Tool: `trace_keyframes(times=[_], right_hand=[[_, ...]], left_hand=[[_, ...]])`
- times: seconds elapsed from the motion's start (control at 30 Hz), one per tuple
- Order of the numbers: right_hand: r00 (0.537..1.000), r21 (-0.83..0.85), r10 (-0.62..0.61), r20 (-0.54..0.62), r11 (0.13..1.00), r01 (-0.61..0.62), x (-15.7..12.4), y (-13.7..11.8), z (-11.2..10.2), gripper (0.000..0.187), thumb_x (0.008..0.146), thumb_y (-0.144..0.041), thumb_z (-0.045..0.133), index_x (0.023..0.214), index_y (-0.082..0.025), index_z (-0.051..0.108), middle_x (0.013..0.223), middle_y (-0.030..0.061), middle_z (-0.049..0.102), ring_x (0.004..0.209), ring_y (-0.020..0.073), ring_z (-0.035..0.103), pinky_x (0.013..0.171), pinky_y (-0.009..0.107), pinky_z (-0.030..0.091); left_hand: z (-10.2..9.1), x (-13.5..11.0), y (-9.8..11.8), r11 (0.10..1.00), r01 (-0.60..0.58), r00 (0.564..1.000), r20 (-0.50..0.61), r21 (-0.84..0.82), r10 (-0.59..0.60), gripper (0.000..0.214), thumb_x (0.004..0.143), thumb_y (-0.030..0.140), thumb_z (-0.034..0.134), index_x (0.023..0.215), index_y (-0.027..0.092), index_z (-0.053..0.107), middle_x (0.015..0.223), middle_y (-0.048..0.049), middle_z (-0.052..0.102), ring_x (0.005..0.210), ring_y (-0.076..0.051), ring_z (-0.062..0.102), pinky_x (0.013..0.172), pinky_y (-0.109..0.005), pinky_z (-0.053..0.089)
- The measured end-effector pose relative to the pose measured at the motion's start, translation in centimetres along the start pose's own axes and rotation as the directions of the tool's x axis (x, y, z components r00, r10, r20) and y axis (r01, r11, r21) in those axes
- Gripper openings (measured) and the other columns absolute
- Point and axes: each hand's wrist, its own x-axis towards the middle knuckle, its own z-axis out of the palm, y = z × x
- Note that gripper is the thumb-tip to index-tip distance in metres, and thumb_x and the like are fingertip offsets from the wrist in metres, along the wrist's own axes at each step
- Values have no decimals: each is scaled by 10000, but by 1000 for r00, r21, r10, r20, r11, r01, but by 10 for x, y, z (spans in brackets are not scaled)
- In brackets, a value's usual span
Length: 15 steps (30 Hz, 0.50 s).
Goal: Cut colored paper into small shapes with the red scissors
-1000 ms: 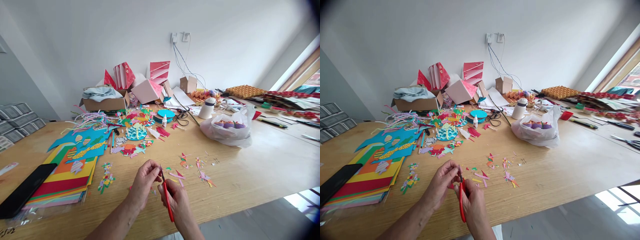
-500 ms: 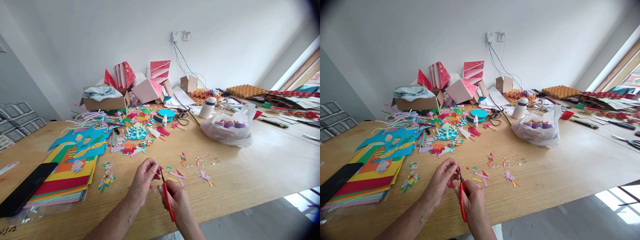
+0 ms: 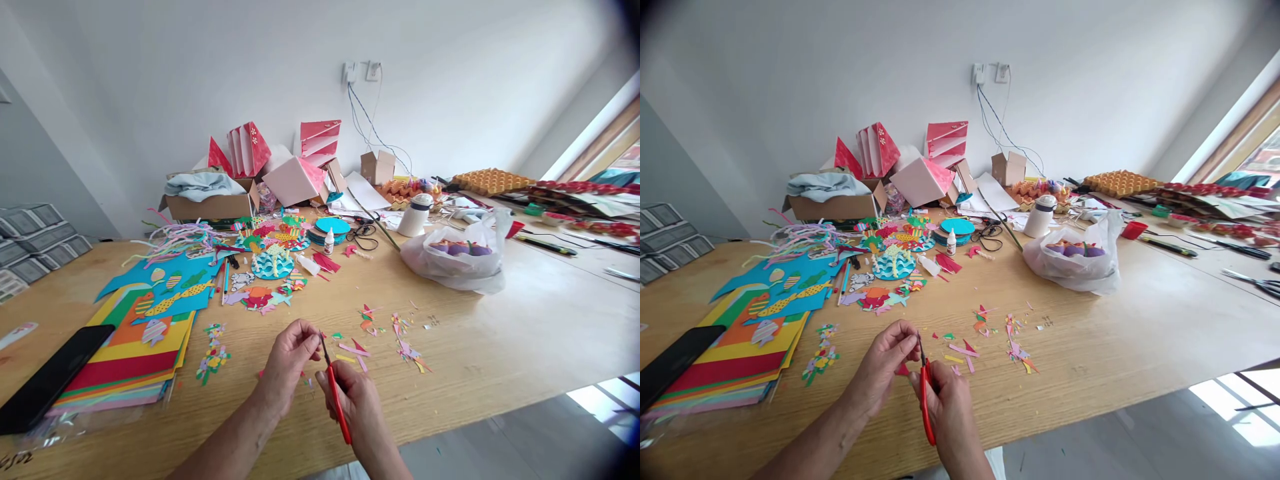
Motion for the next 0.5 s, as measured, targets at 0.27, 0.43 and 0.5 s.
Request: trace_keyframes(times=[0.27, 0.43, 0.5], right_hand=[[1000, -3, 16, -10, 1000, -16, -1, -2, 0, 361, 736, -462, 464, 509, -200, 368, 390, -53, 397, 399, 77, 354, 374, 188, 246], [1000, -4, 25, -11, 1000, -25, -1, -3, 0, 370, 725, -476, 474, 502, -199, 368, 385, -53, 393, 390, 75, 348, 367, 188, 241], [999, -11, 32, -9, 999, -32, -2, -3, 0, 370, 727, -477, 468, 505, -201, 362, 386, -53, 392, 389, 76, 346, 367, 188, 243]], left_hand=[[-2, 1, 0, 1000, -9, 1000, 0, -3, 9, 182, 674, 327, 587, 687, 168, 500, 637, 17, 515, 581, -94, 475, 488, -155, 343], [-4, 3, -2, 998, -47, 999, 26, -30, 48, 188, 689, 329, 586, 681, 161, 503, 641, 13, 510, 589, -93, 469, 567, -185, 388], [-5, 3, -4, 997, -68, 997, 42, -45, 70, 169, 706, 313, 572, 689, 158, 506, 646, 12, 507, 594, -91, 465, 596, -196, 396]])
